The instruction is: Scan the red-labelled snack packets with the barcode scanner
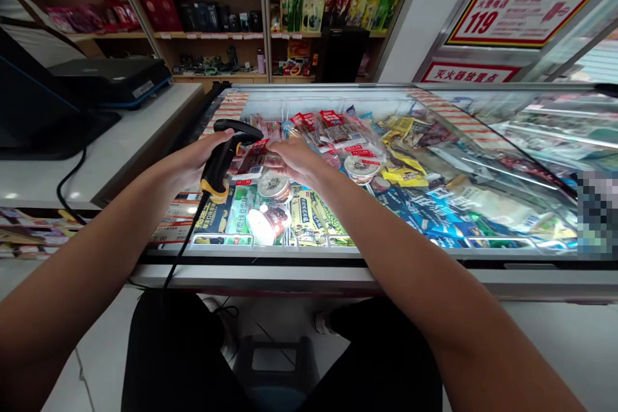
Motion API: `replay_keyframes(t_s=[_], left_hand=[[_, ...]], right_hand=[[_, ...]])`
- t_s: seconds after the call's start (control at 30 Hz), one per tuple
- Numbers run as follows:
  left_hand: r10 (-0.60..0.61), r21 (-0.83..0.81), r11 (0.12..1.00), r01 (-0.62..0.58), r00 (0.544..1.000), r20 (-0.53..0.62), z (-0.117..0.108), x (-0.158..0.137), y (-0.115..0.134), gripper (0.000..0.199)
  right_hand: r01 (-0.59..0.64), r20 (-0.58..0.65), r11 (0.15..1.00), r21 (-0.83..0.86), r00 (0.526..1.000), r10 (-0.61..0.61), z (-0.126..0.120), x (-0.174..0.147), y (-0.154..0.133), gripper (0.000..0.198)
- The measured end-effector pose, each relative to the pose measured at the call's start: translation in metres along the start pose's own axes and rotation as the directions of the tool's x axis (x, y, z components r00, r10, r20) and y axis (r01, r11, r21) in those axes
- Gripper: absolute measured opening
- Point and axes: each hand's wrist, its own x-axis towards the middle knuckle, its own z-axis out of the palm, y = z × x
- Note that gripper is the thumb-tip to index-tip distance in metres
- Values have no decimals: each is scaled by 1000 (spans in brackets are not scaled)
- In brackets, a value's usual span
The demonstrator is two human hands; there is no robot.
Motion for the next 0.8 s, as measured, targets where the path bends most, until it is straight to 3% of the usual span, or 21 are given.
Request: replay_keyframes(t_s=[0.13, 0.3, 0.57, 0.8], left_hand=[[23, -38, 999, -23, 1000, 0, 7, -7, 7, 59], [92, -16, 996, -91, 995, 35, 4, -21, 20, 58], [204, 110, 964, -242, 939, 278, 3, -35, 24, 59], [240, 80, 955, -286, 902, 360, 2, -32, 23, 59]], right_hand=[[23, -154, 991, -133, 987, -43, 4, -2, -3, 8], [257, -342, 937, -235, 881, -327, -8, -5, -19, 5], [334, -361, 925, -181, 852, -379, -27, -1, -29, 3], [377, -317, 908, -180, 852, -417, -33, 2, -26, 3]])
